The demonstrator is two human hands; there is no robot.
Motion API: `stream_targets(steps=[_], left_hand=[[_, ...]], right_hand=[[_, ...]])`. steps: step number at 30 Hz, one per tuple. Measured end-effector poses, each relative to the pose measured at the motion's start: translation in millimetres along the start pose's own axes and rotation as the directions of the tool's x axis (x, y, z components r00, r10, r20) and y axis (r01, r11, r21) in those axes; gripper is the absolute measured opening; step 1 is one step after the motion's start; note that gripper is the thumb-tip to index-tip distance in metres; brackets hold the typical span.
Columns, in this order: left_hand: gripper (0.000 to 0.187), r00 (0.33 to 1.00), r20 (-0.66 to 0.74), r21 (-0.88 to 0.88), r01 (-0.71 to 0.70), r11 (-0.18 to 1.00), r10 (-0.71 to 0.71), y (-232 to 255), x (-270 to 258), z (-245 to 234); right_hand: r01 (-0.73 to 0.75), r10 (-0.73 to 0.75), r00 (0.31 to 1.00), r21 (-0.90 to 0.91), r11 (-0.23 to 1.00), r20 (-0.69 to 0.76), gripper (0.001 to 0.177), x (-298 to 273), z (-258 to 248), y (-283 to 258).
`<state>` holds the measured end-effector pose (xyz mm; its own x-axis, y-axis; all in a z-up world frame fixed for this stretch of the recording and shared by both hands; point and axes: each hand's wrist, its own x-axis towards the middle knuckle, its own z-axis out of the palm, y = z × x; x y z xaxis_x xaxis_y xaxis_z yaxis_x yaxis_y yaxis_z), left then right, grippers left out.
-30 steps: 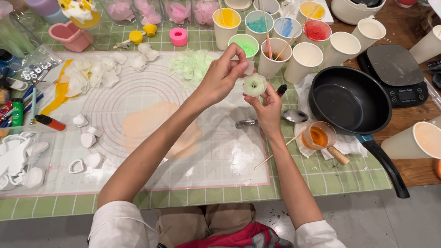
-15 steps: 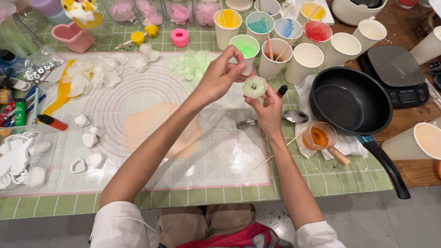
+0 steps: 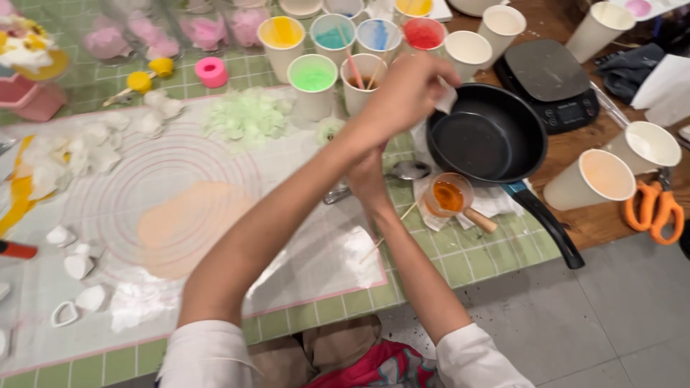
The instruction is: The recorder is assembling a decorative wax flower by adding individual petals to a core and using liquid wax as an adhesive.
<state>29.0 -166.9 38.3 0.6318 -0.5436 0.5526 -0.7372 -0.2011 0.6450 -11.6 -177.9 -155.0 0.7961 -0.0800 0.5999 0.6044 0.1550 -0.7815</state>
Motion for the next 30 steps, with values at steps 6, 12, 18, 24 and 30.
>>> stream_targets(steps=[6, 12, 18, 24, 30], left_hand=[[0.008, 0.992, 0.112, 0.171, 0.04, 0.985, -0.059, -8.9, 15.5, 102.6], [0.014, 0.976, 0.157, 0.41, 0.077, 0.909, -0.153, -48.4, 18.9, 159.6], [0.014, 0.989, 0.126, 0.495, 0.009, 0.869, -0.082, -49.9, 13.6, 166.8], [0.015, 0.975, 0.209, 0.552, -0.05, 0.832, -0.08, -43.0, 14.8, 167.9], [0.017, 0.981, 0.113, 0.561, -0.196, 0.804, 0.16, -28.1, 13.8, 151.1]], right_hand=[[-0.266, 0.268, 0.963, 0.185, 0.946, 0.012, 0.053, 7.1, 19.0, -36.1], [-0.197, 0.202, 0.979, 0.123, 0.973, -0.025, 0.055, 6.9, 17.1, -24.8], [-0.193, 0.194, 0.981, 0.147, 0.97, 0.012, 0.055, 9.2, 19.9, -38.3], [-0.229, 0.225, 0.973, 0.156, 0.961, 0.045, 0.056, 11.9, 22.2, -54.9], [-0.254, 0.255, 0.967, 0.229, 0.94, 0.025, 0.061, 11.3, 20.6, -41.5]])
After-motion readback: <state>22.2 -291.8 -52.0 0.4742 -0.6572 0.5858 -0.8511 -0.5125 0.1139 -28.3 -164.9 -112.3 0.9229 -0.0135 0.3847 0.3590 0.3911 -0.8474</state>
